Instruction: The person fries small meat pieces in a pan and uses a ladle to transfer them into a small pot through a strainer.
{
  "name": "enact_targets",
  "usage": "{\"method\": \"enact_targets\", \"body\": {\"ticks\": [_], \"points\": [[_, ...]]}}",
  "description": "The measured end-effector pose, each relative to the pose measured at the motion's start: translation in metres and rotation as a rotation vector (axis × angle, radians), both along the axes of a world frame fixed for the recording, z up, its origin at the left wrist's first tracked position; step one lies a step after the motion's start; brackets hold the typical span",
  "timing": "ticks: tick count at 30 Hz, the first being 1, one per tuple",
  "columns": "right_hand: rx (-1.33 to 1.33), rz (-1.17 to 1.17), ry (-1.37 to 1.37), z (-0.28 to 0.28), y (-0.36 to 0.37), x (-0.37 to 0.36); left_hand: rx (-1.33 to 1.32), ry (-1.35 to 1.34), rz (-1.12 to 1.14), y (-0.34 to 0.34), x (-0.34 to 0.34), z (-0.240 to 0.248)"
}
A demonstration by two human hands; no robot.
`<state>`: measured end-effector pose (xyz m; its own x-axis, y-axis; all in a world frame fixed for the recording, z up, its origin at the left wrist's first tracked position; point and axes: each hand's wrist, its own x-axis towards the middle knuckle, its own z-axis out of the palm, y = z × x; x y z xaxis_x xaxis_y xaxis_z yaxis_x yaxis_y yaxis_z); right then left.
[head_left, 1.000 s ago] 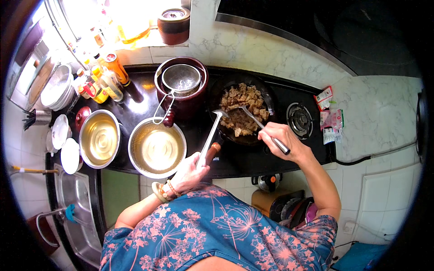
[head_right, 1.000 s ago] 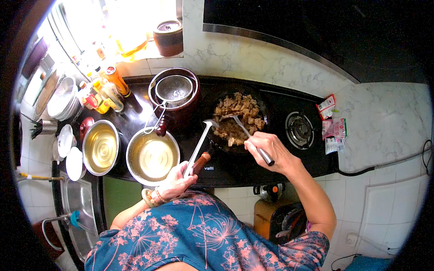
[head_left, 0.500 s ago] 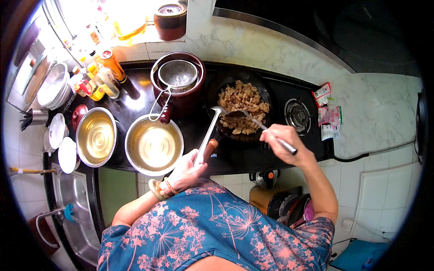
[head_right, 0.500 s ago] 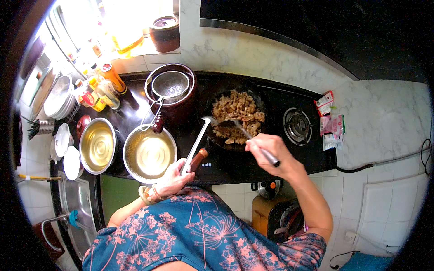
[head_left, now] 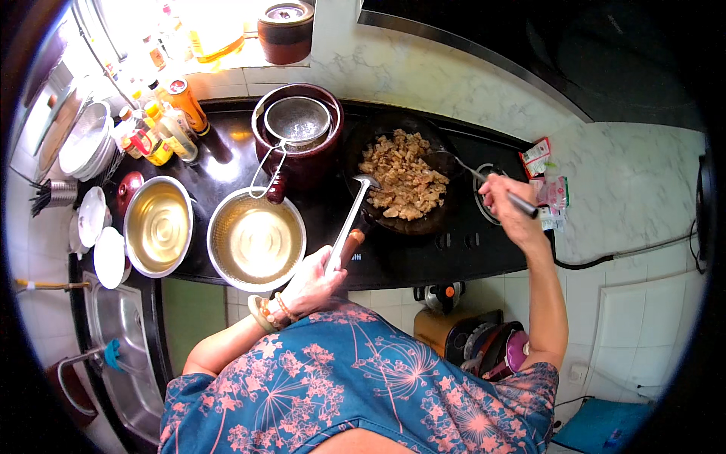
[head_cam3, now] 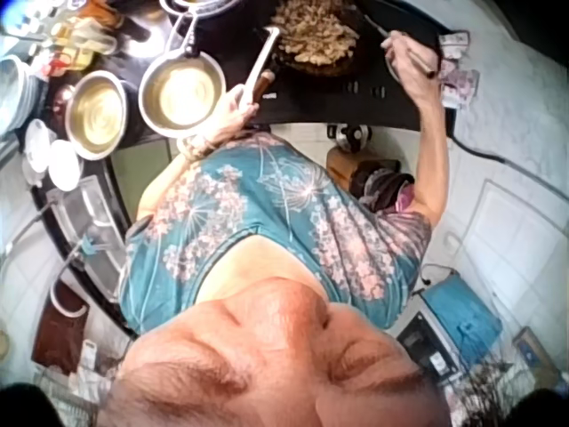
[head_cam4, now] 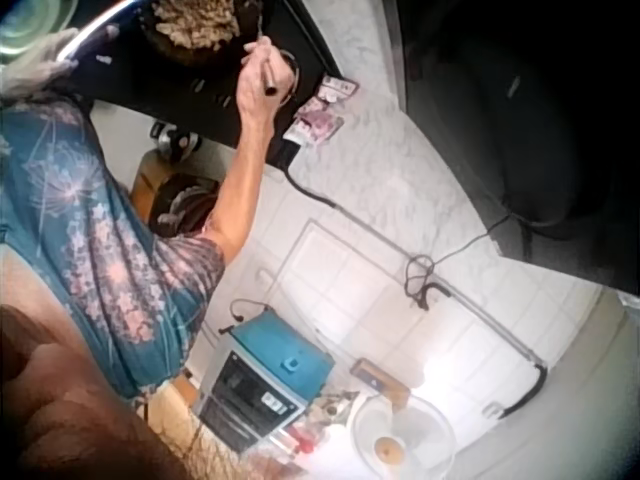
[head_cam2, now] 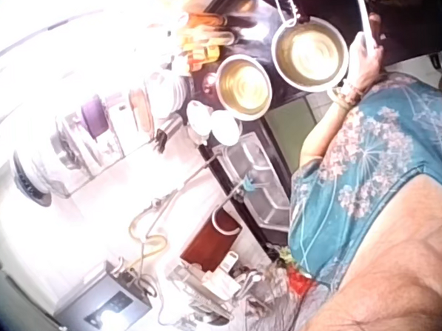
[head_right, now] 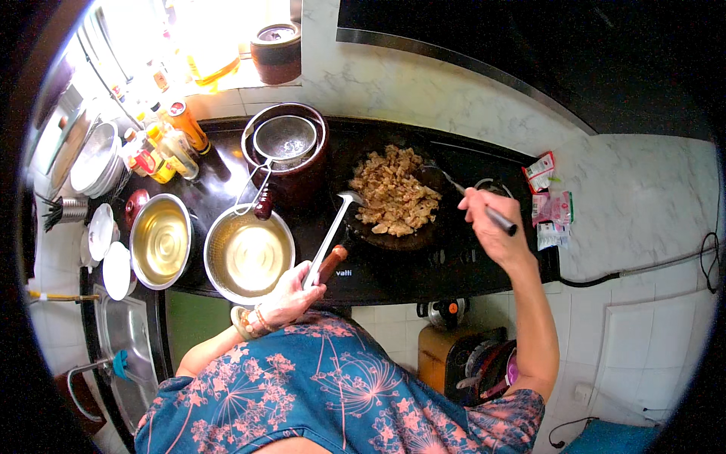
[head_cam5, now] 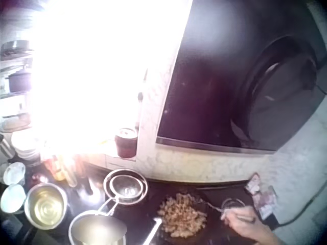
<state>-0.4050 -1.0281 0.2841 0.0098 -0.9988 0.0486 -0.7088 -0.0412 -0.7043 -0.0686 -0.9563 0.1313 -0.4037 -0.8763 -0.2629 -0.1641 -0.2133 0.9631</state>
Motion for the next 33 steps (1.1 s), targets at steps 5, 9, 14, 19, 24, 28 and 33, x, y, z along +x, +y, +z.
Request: {"method": "enact_targets", "body": {"ticks": [5, 9, 14, 19, 24, 28, 33], "points": [[0.029, 0.005, -0.013, -0.023, 0.003, 0.030, -0.035, -0.010, -0.013, -0.001, 0.000, 0.002], [0.158, -0.079, -0.280, 0.002, -0.005, 0.014, -0.039, -0.029, -0.020, -0.002, 0.002, 0.000], [0.328, 0.044, -0.140, 0.021, 0.010, 0.021, -0.011, -0.014, -0.020, -0.001, 0.003, 0.001], [0.205, 0.089, -0.192, -0.016, 0.005, 0.029, -0.006, 0.009, -0.025, -0.002, 0.001, 0.003], [0.221, 0.053, -0.133, 0.008, 0.007, 0.029, -0.008, -0.001, -0.017, -0.002, 0.004, 0.001], [0.228, 0.159, -0.090, -0.004, 0.015, 0.046, -0.022, 0.015, -0.008, -0.003, 0.002, 0.006], [0.150, 0.100, -0.066, -0.006, 0.000, 0.041, 0.001, -0.005, -0.014, -0.004, 0.002, 0.015]]}}
